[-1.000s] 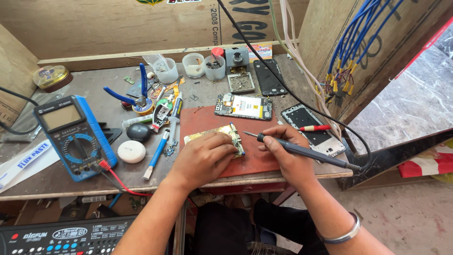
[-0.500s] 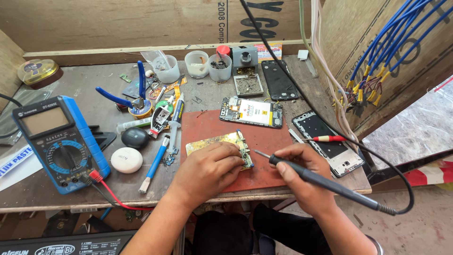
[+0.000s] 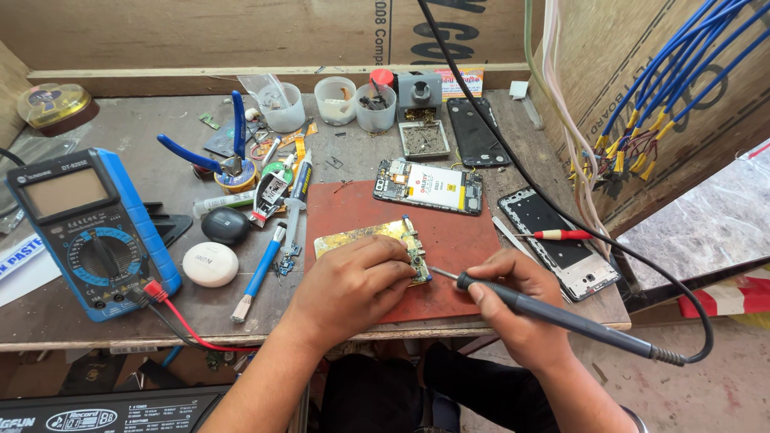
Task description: The person secures a small circuit board in a vise, applies flux with a syringe, and solders components using a soldering iron and tweezers. The work is performed on a cluttered workbench with various tools and disassembled phone parts visible.
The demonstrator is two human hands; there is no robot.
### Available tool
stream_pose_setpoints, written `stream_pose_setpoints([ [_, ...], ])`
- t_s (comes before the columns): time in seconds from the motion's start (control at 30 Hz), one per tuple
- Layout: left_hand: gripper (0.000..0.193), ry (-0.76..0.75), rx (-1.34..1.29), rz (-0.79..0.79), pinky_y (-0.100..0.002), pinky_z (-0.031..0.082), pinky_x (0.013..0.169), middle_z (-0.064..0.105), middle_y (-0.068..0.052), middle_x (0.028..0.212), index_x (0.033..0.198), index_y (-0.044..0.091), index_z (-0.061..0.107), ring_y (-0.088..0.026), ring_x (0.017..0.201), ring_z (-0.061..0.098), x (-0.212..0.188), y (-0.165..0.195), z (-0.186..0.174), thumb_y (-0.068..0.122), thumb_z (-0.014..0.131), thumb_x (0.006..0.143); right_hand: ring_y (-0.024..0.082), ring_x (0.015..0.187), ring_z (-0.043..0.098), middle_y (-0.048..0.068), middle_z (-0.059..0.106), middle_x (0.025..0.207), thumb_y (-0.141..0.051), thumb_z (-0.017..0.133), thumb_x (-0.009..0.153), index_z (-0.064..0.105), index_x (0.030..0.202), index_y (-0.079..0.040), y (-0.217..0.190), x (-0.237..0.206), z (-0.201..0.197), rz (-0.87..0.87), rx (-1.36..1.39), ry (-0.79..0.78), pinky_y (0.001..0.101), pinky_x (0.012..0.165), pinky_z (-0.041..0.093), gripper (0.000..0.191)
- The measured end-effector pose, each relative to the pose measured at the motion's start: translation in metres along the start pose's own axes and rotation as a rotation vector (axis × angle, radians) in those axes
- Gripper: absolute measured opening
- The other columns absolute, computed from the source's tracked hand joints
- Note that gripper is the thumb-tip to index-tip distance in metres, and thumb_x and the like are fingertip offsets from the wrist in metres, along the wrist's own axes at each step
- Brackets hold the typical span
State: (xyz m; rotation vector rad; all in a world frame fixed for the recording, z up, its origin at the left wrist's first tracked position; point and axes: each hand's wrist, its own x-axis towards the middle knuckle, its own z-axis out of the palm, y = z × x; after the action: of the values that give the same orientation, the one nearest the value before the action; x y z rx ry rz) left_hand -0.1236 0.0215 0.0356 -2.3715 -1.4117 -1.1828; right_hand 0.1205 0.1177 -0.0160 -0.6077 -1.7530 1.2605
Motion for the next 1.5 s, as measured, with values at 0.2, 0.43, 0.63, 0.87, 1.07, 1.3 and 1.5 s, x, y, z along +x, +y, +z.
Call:
stream_pose_setpoints([
  [0.2,0.011,0.022,-0.042,-0.033,-0.036,0.056,0.083,0.070,-0.005,0.098,0.089,0.008,0.072,-0.025,0.095,0.070,0.001,0.006,-0.006,0.011,0.078,0.081,0.019,0.088,0.076,0.010,0.071,0.093,-0.008,0.070,0.092,0.055,0.106,-0.001,-0.016,0.021,0.005,0.103,0.175,0.148,0.0315,0.079,0.062,0.022],
  [0.43,0.010,0.036,-0.081,-0.050,-0.037,0.056,0.081,0.070,-0.004,0.097,0.087,0.009,0.071,-0.026,0.094,0.070,0.001,0.012,-0.011,0.011,0.079,0.080,0.015,0.086,0.068,0.007,0.074,0.094,-0.022,0.071,0.093,0.069,0.124,-0.008,-0.058,0.129,0.002,-0.070,-0.442,0.120,0.0308,0.077,0.053,0.034],
  [0.63,0.012,0.062,-0.078,-0.073,-0.038,0.056,0.081,0.069,-0.004,0.094,0.084,0.009,0.070,-0.027,0.092,0.069,-0.003,0.014,-0.017,0.011,0.080,0.077,0.031,0.092,0.072,0.015,0.075,0.101,-0.022,0.073,0.091,0.074,0.111,-0.004,-0.066,0.211,0.028,-0.320,-0.607,0.093,0.0407,0.082,0.054,0.027],
  [0.87,0.014,0.069,-0.064,-0.079,-0.040,0.055,0.083,0.068,-0.006,0.094,0.086,0.009,0.071,-0.028,0.094,0.067,-0.005,0.014,-0.022,0.013,0.081,0.077,0.038,0.095,0.072,0.022,0.075,0.099,-0.027,0.078,0.090,0.077,0.100,-0.003,-0.076,0.239,0.055,-0.145,-0.802,0.106,0.0434,0.085,0.055,0.027],
  [1.07,0.015,0.054,-0.059,-0.103,-0.041,0.054,0.082,0.067,-0.006,0.093,0.086,0.009,0.072,-0.028,0.093,0.066,-0.008,0.016,-0.025,0.016,0.082,0.077,0.034,0.085,0.068,0.017,0.075,0.094,-0.022,0.077,0.087,0.076,0.103,-0.003,-0.074,0.237,0.065,-0.224,-0.801,0.065,0.0428,0.070,0.052,0.025],
  [1.3,0.015,0.099,-0.053,-0.044,-0.041,0.054,0.084,0.069,-0.007,0.099,0.086,0.009,0.071,-0.028,0.095,0.066,-0.012,0.009,-0.023,0.018,0.081,0.079,0.009,0.053,0.036,-0.004,0.053,0.075,-0.021,0.073,0.091,0.066,0.097,-0.013,-0.063,0.197,0.100,0.510,0.017,-0.267,0.0287,0.044,0.030,0.012],
  [1.5,0.017,0.132,-0.032,-0.051,-0.042,0.055,0.085,0.069,-0.008,0.099,0.088,0.009,0.071,-0.029,0.097,0.068,-0.011,0.014,-0.023,0.021,0.082,0.081,0.031,0.106,0.065,0.008,0.067,0.109,-0.012,0.069,0.082,0.073,0.118,-0.018,-0.075,0.177,0.159,-0.793,-0.863,-0.683,0.0436,0.086,0.053,0.036],
])
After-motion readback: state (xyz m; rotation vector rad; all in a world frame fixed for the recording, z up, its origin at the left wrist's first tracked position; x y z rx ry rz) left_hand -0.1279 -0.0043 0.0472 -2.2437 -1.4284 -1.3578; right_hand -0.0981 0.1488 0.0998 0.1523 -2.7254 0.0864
